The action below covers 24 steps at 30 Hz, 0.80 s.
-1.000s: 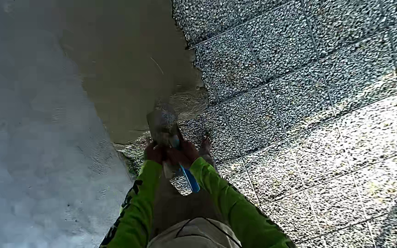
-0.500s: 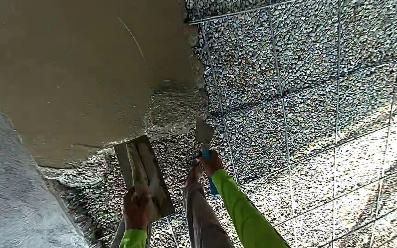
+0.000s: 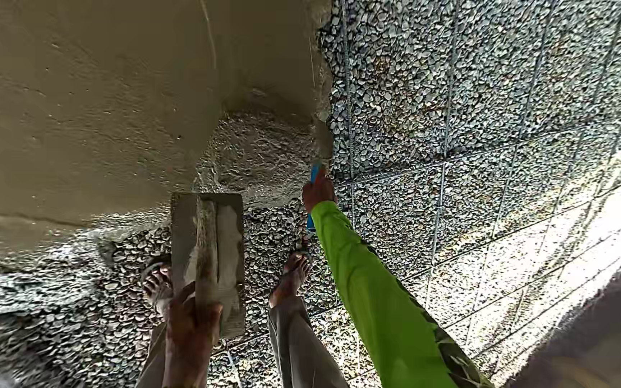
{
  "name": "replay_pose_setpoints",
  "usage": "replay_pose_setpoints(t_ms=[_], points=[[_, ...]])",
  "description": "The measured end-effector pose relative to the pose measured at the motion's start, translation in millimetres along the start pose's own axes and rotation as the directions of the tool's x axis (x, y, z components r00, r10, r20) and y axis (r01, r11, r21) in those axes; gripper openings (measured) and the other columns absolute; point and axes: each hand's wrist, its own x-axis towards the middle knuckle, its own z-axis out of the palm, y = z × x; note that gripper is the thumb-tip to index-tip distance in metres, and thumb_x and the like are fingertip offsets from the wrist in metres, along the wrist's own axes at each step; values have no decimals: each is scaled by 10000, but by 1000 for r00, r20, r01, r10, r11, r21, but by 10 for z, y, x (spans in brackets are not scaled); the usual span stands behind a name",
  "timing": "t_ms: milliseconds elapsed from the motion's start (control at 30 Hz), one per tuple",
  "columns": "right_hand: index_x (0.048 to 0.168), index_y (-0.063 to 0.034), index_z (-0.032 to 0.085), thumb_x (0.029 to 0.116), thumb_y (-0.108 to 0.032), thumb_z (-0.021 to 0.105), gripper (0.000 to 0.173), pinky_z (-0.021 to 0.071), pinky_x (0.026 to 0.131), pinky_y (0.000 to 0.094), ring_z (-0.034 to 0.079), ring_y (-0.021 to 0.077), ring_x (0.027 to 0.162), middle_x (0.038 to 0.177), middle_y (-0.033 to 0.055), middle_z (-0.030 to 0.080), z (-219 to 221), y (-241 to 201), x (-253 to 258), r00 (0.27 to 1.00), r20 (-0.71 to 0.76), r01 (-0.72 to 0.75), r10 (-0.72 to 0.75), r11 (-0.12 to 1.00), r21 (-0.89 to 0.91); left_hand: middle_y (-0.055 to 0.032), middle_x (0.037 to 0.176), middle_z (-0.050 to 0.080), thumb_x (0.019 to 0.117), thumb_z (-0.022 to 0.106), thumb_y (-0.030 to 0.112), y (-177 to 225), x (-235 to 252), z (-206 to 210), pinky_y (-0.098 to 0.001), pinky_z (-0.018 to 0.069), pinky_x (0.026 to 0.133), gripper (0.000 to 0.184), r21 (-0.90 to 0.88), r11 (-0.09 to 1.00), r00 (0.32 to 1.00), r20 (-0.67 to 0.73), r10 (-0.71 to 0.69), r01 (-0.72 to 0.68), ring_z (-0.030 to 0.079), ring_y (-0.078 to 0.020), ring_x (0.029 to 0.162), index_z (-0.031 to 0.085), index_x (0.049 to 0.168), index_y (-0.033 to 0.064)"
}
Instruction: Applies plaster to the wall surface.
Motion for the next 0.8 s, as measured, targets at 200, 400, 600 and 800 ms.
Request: replay_pose_setpoints(t_ms=[200, 400, 600, 800], points=[[1630, -90, 228, 1042, -209, 536, 675, 552, 944, 582, 659, 421, 1152, 1360, 273, 590, 113, -8, -87, 998, -58, 26, -18, 990, 141, -71, 1043, 709, 845, 724, 170, -1, 44, 11, -326, 622, 749, 702, -51, 999, 999, 31, 16, -15, 710, -129, 874, 420, 1465, 41], [1617, -112, 268, 1013, -169, 573, 679, 605, 762, 523, 711, 322, 897, 1317, 222, 623, 444, -240, -698, 947, -37, 303, -319, 847, 437, -88, 1057, 688, 876, 706, 166, 96, 107, 35, -303, 603, 733, 701, -91, 996, 995, -98, -26, 18, 690, -111, 867, 390, 1489, 38], [1601, -135, 331, 1029, -196, 571, 624, 604, 635, 492, 687, 300, 716, 1092, 210, 677, 744, -975, -772, 872, 220, 215, -438, 745, 632, -74, 1025, 701, 906, 696, 154, 12, 270, -82, -276, 601, 729, 670, -93, 996, 975, -219, -38, 18, 696, -81, 847, 383, 1489, 48], [1589, -166, 322, 1028, -213, 563, 612, 586, 547, 486, 641, 291, 609, 975, 198, 652, 938, -1267, -596, 942, 215, -2, -259, 635, 773, -69, 1012, 701, 914, 696, 141, -1, 294, -86, -294, 604, 715, 647, -97, 994, 977, -204, -60, 40, 698, -95, 838, 396, 1480, 52]])
